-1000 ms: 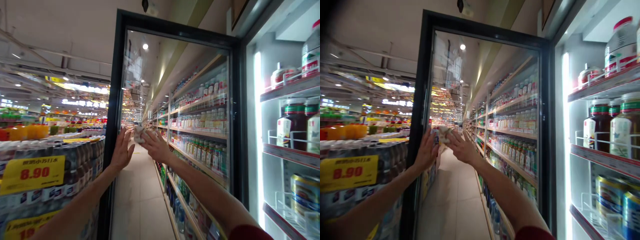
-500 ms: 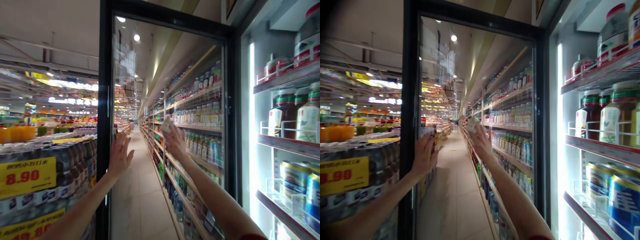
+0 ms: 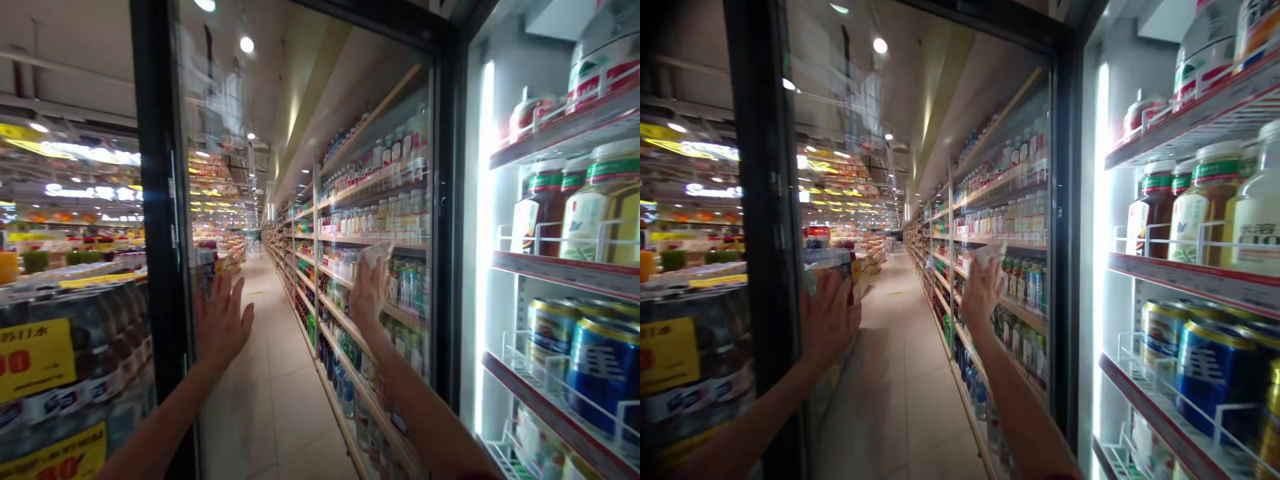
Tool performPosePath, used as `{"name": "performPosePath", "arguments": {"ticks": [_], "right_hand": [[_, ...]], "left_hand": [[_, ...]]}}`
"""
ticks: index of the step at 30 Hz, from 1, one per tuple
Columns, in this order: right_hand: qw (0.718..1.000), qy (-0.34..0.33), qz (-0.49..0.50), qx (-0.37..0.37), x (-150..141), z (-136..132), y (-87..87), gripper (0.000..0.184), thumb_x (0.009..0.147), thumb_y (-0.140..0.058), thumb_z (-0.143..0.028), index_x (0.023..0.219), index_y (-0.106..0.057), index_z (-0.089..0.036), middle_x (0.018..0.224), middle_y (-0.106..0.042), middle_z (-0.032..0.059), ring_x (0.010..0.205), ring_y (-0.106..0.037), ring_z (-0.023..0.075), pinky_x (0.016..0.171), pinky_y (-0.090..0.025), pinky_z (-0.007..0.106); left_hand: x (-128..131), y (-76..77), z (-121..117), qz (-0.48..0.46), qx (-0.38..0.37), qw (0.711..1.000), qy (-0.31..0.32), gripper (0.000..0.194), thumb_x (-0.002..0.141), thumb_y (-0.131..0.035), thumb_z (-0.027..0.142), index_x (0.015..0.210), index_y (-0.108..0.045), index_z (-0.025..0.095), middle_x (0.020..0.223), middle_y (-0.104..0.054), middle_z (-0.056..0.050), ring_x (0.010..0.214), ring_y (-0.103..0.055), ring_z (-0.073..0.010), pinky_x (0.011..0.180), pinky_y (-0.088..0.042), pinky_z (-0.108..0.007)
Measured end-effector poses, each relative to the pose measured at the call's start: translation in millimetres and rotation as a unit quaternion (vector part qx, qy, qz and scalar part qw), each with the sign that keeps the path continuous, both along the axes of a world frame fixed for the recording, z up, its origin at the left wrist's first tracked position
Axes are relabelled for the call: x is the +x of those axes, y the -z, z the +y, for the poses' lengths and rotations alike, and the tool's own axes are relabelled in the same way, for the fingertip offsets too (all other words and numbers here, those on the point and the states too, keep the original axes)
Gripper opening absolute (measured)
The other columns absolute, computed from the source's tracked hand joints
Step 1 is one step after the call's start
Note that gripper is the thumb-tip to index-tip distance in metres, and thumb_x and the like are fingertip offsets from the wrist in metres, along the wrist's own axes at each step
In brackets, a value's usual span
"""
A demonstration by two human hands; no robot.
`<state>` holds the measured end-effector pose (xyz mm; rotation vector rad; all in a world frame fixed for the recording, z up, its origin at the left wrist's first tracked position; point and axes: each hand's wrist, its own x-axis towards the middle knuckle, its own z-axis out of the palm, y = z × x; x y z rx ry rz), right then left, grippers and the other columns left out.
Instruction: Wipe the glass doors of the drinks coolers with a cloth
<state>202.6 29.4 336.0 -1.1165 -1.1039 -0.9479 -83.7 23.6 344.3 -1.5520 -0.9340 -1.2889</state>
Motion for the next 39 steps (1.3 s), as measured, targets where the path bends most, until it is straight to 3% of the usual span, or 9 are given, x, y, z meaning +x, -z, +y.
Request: {"name": "performPosePath", "arguments": {"ticks": [4, 8, 10, 15, 21, 26, 32, 37, 39], "right_hand": [[0.964, -0.044, -0.258, -0.053, -5, -5, 20.8, 0.044, 0.084, -0.044, -0.024, 0.127, -0.047, -0.033, 0.141, -0.038, 0.0035, 0.135, -0.023, 0.0237, 0.109, -0.014, 0.051], [0.999, 0.013, 0.050, -0.016, 23, -4, 18.5, 0.046, 0.087, -0.033, -0.023, 0.133, -0.041, -0.023, 0.145, -0.027, 0.0144, 0.134, -0.023, 0.0299, 0.101, -0.021, 0.060], [0.998, 0.010, 0.069, -0.004, 17, -4, 24.4, 0.048, 0.088, -0.031, -0.021, 0.135, -0.037, -0.019, 0.146, -0.023, 0.0172, 0.135, -0.020, 0.0309, 0.101, -0.023, 0.059], [0.973, -0.050, -0.221, -0.046, 6, -7, 52.0, 0.046, 0.081, -0.046, -0.023, 0.125, -0.048, -0.036, 0.143, -0.035, 0.0003, 0.134, -0.027, 0.0233, 0.109, -0.017, 0.049], [0.986, 0.005, 0.168, -0.014, 49, -2, 56.6, 0.049, 0.088, -0.029, -0.024, 0.136, -0.037, -0.019, 0.145, -0.024, 0.0172, 0.134, -0.023, 0.0326, 0.099, -0.023, 0.062], [0.976, -0.077, -0.178, -0.095, 14, -14, 85.2, 0.044, 0.084, -0.044, -0.025, 0.127, -0.048, -0.034, 0.143, -0.034, 0.0039, 0.135, -0.022, 0.0261, 0.107, -0.020, 0.052], [0.993, -0.014, 0.118, -0.002, 30, -5, 64.5, 0.049, 0.089, -0.028, -0.023, 0.138, -0.033, -0.020, 0.147, -0.019, 0.0167, 0.136, -0.018, 0.0320, 0.099, -0.021, 0.064], [0.958, -0.108, -0.256, -0.076, -20, -17, 84.9, 0.050, 0.080, -0.047, -0.021, 0.128, -0.046, -0.033, 0.141, -0.037, 0.0030, 0.135, -0.023, 0.0247, 0.109, -0.016, 0.051], [0.957, -0.098, -0.266, -0.065, -18, -19, 86.2, 0.047, 0.080, -0.049, -0.021, 0.125, -0.049, -0.036, 0.140, -0.040, 0.0016, 0.134, -0.027, 0.0238, 0.109, -0.014, 0.051]], "left_hand": [[2, 4.5, -1, -0.009, -0.008, 1.000, 0.021, 0.058, 0.085, -0.047, 0.030, 0.138, -0.029, 0.019, 0.145, -0.028, -0.013, 0.136, -0.021, -0.0267, 0.110, -0.011, -0.050], [19, 25.2, -6, -0.015, -0.044, 0.999, 0.019, 0.059, 0.085, -0.045, 0.030, 0.139, -0.026, 0.018, 0.146, -0.025, -0.013, 0.137, -0.013, -0.0280, 0.110, -0.007, -0.054], [30, 36.8, -9, -0.030, -0.049, 0.998, 0.008, 0.064, 0.084, -0.047, 0.032, 0.141, -0.021, 0.018, 0.146, -0.024, -0.014, 0.138, -0.010, -0.0288, 0.109, -0.004, -0.056], [40, 47.7, -14, -0.029, -0.017, 0.999, 0.010, 0.067, 0.082, -0.051, 0.032, 0.141, -0.021, 0.020, 0.146, -0.025, -0.013, 0.137, -0.015, -0.0308, 0.108, -0.007, -0.058], [35, 48.1, -15, -0.027, -0.038, 0.998, 0.037, 0.070, 0.080, -0.053, 0.032, 0.141, -0.020, 0.022, 0.147, -0.023, -0.011, 0.137, -0.015, -0.0323, 0.107, -0.005, -0.061], [36, 49.3, -15, -0.030, -0.034, 0.998, 0.039, 0.070, 0.080, -0.053, 0.031, 0.141, -0.020, 0.023, 0.147, -0.022, -0.010, 0.136, -0.015, -0.0324, 0.107, -0.007, -0.061], [35, 48.0, -16, -0.017, -0.029, 0.999, 0.027, 0.067, 0.080, -0.053, 0.030, 0.140, -0.024, 0.021, 0.146, -0.025, -0.011, 0.137, -0.015, -0.0309, 0.108, -0.006, -0.059], [35, 48.0, -17, -0.027, -0.031, 0.999, 0.030, 0.065, 0.081, -0.052, 0.032, 0.140, -0.025, 0.022, 0.146, -0.026, -0.012, 0.137, -0.014, -0.0297, 0.109, -0.006, -0.057], [34, 48.4, -18, -0.025, -0.041, 0.999, 0.023, 0.064, 0.082, -0.050, 0.032, 0.140, -0.025, 0.021, 0.146, -0.026, -0.012, 0.137, -0.015, -0.0289, 0.109, -0.006, -0.056]]}}
